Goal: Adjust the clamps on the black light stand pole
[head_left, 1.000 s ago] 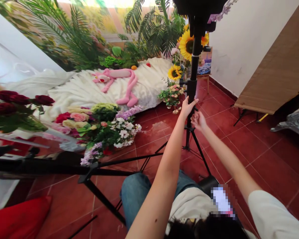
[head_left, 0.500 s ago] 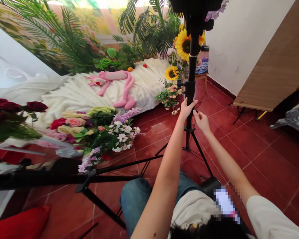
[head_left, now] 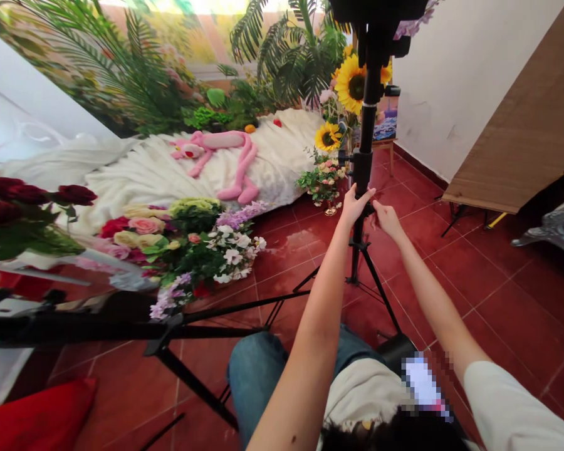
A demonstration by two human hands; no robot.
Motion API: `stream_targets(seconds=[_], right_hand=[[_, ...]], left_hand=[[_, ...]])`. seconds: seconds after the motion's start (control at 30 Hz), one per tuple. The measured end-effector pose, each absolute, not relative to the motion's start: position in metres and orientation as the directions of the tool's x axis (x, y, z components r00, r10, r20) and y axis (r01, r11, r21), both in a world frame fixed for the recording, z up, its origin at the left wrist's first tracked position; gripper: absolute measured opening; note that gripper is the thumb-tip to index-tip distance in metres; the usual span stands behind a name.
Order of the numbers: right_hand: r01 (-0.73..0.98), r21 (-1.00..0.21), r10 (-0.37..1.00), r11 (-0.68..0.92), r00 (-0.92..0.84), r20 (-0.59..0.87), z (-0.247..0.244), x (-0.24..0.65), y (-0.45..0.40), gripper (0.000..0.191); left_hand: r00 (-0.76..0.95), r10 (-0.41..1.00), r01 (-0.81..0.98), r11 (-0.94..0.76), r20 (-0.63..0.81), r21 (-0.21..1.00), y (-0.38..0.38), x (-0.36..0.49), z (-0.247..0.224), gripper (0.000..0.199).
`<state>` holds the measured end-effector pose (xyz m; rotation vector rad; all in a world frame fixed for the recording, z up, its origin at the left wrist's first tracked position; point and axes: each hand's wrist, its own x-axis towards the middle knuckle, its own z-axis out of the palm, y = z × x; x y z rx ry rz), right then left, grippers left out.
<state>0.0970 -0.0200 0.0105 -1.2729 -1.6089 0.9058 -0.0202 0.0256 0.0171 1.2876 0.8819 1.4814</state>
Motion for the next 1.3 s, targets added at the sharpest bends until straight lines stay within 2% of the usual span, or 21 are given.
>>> stream_targets(seconds=[0.07,0.13,0.23,0.33,0.43,0.53,0.63,0.77,0.9,1.03,1.17,1.23,1.3], right_hand=[[0.074,-0.994,0.996,0.082,-0.050,0.078,0.001,0.084,-0.020,0.069],[-0.134,-0.991,1.000,0.015,0.006,0.014,-0.004,0.070,-0.023,0.067],[-0.250,-0.968,0.999,-0.019,0.021,-0.025,-0.005,0.059,-0.026,0.064],[-0.112,-0.993,0.999,-0.037,-0.005,-0.036,-0.002,0.065,-0.025,0.063],[0.256,-0.965,0.996,0.055,0.052,0.070,0.006,0.087,-0.026,0.056],[0.622,-0.763,0.950,0.173,0.100,0.297,0.024,0.109,-0.035,0.039],[0.795,-0.571,0.940,0.208,0.000,0.342,0.047,0.123,-0.048,0.037],[0.885,-0.371,0.937,0.280,-0.168,0.308,0.078,0.122,-0.056,0.040],[0.960,-0.188,0.959,0.208,-0.163,0.230,0.096,0.101,-0.058,0.027],[0.988,-0.035,0.974,0.147,-0.139,0.181,0.101,0.074,-0.061,0.027],[0.997,-0.038,0.981,0.072,-0.064,0.184,0.098,0.060,-0.061,0.027],[0.991,-0.112,0.977,0.073,-0.049,0.207,0.092,0.059,-0.056,0.023],[0.964,-0.245,0.971,0.100,-0.040,0.235,0.085,0.061,-0.048,0.017]], left_hand=[[0.001,0.958,-0.192,-0.282,0.287,0.940,0.025,-0.020,0.017,0.029],[-0.006,0.959,-0.193,-0.279,0.283,0.941,0.025,-0.019,0.017,0.030],[-0.017,0.959,-0.181,-0.281,0.283,0.943,0.024,-0.019,0.017,0.032],[-0.012,0.960,-0.168,-0.276,0.278,0.946,0.020,-0.019,0.020,0.034],[-0.002,0.960,-0.168,-0.277,0.281,0.946,0.018,-0.020,0.022,0.034],[-0.004,0.961,-0.168,-0.273,0.276,0.947,0.018,-0.020,0.023,0.033],[-0.016,0.959,-0.173,-0.281,0.282,0.944,0.020,-0.019,0.021,0.030],[-0.010,0.955,-0.189,-0.293,0.297,0.937,0.023,-0.019,0.018,0.026],[0.001,0.951,-0.206,-0.301,0.308,0.931,0.024,-0.019,0.016,0.028],[-0.004,0.942,-0.201,-0.330,0.336,0.923,0.024,-0.020,0.017,0.033],[-0.002,0.943,-0.202,-0.326,0.332,0.924,0.025,-0.020,0.017,0.036],[0.000,0.948,-0.200,-0.312,0.318,0.929,0.025,-0.020,0.017,0.036],[0.002,0.951,-0.199,-0.303,0.310,0.932,0.026,-0.019,0.018,0.036]])
